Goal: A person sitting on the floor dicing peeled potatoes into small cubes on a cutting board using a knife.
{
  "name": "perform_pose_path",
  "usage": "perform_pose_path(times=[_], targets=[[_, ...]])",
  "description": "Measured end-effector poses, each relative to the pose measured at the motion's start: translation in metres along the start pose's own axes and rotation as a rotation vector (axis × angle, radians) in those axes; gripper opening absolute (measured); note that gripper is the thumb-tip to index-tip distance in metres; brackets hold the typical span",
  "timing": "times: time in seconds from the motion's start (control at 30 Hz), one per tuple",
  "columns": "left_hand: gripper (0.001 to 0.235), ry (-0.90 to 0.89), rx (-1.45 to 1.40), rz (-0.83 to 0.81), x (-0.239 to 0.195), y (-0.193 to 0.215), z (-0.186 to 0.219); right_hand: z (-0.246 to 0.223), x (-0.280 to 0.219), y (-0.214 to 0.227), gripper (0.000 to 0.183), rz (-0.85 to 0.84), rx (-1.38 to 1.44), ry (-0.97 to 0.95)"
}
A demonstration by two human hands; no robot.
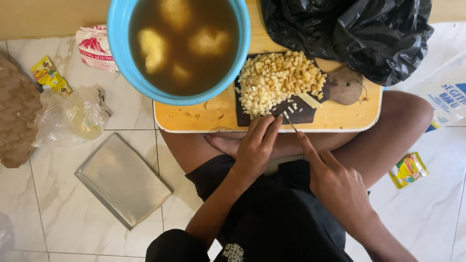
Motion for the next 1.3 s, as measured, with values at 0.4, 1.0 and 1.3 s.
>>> perform_pose_path(times=[0.4,1.0,1.3], targets=[[0.037,0.008,-0.04,0.008,0.001,0.002,0.001,-0.001,-0.003,-0.006,0.078,-0.009,0.02,0.014],[0.036,0.02,-0.065,0.037,-0.003,0.004,0.002,-0.006,-0.009,-0.005,0.076,-0.001,0.011,-0.006],[0.035,0.025,-0.026,0.048,-0.003,0.002,0.001,-0.007,-0.002,-0.007,0.076,-0.008,0.022,0.021]])
Point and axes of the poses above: each hand's wrist, its own x-axis towards the middle knuckle, its own y-axis out of the back of the hand, z = x × y, the point moved 1 cm from there along x, towards the middle knuckle, and after that the axes turned 3 degrees about -x, right-handed, at the moved point
